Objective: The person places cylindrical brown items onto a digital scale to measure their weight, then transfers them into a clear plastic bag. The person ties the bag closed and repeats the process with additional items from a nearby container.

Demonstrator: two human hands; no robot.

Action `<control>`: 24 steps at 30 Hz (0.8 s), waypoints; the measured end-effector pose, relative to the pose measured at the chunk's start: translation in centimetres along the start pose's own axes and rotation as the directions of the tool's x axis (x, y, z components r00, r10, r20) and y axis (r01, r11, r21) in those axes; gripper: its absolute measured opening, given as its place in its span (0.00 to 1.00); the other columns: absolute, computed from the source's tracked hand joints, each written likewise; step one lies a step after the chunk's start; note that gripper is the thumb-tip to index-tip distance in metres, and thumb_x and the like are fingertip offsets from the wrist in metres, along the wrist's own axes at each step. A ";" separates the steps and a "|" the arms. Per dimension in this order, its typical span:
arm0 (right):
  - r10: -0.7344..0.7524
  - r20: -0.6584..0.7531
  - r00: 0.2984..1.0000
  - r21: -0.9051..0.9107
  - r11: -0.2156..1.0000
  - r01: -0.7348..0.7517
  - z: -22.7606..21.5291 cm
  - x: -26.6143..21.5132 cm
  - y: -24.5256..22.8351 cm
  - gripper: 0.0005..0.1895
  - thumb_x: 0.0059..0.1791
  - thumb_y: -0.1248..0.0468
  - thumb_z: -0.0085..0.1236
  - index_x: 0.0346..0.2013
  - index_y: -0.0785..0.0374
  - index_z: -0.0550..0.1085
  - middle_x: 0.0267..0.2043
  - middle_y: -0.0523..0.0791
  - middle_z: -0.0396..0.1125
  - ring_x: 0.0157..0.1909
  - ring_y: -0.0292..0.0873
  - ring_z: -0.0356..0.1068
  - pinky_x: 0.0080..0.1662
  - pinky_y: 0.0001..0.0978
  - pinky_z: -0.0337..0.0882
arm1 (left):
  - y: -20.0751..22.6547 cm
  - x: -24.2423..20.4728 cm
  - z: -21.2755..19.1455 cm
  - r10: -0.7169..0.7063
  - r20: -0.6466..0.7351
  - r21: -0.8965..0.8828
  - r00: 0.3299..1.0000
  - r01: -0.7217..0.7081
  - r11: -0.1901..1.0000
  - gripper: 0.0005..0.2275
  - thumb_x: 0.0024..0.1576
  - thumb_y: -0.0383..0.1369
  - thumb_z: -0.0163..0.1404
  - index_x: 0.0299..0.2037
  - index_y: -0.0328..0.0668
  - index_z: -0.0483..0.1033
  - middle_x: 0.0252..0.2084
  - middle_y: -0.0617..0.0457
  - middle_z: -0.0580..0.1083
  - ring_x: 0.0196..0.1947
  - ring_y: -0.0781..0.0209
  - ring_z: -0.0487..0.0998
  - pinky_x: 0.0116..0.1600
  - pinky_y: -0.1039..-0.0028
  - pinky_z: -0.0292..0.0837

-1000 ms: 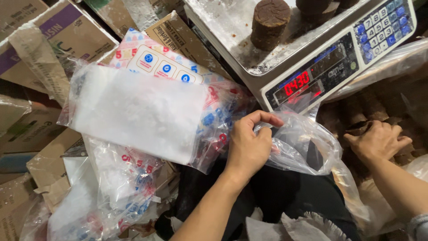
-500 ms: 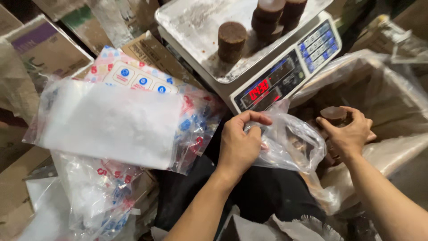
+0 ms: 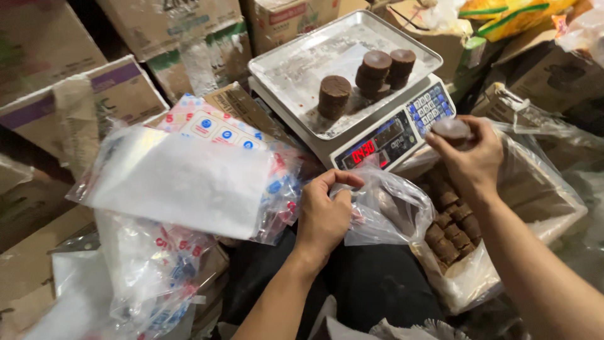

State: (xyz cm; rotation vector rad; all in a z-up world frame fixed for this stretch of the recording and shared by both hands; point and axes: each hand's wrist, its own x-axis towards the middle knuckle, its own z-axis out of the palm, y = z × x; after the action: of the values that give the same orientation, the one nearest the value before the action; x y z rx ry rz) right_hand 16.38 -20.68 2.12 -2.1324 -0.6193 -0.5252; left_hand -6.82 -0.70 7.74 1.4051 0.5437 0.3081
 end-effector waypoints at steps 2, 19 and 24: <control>-0.057 0.041 0.998 0.176 0.983 0.049 1.3 2.4 -2.5 0.31 0.46 0.52 0.77 0.54 0.67 0.74 0.48 0.47 0.74 0.49 0.39 0.74 0.52 0.29 0.75 | 0.4 -0.6 -0.6 0.021 -0.016 0.024 1.000 -0.021 0.999 0.11 0.53 0.22 0.43 0.36 0.37 0.82 0.27 0.51 0.78 0.22 0.67 0.78 0.31 0.75 0.74; -0.005 0.276 0.961 0.280 0.957 -0.075 14.5 6.7 -9.9 0.38 0.45 0.51 0.75 0.61 0.68 0.71 0.42 0.47 0.69 0.43 0.39 0.70 0.46 0.30 0.71 | -1.0 -1.5 -4.0 0.067 -0.051 -0.053 0.996 -0.070 0.996 0.12 0.52 0.21 0.41 0.37 0.34 0.80 0.35 0.47 0.80 0.23 0.64 0.81 0.34 0.74 0.79; -0.104 0.367 0.925 0.352 0.936 -0.034 13.1 7.2 -9.4 0.50 0.43 0.53 0.76 0.69 0.68 0.57 0.47 0.46 0.66 0.47 0.38 0.71 0.45 0.29 0.75 | -1.2 -1.5 -3.5 0.067 -0.044 -0.016 0.997 -0.068 0.998 0.12 0.52 0.21 0.42 0.37 0.35 0.81 0.34 0.48 0.81 0.23 0.63 0.81 0.34 0.74 0.78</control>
State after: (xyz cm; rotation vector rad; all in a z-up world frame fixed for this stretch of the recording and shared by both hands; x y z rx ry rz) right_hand 18.46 -3.30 4.47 -1.8867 -0.8972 -0.0023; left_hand -10.08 1.31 6.60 1.4049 0.5290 0.3976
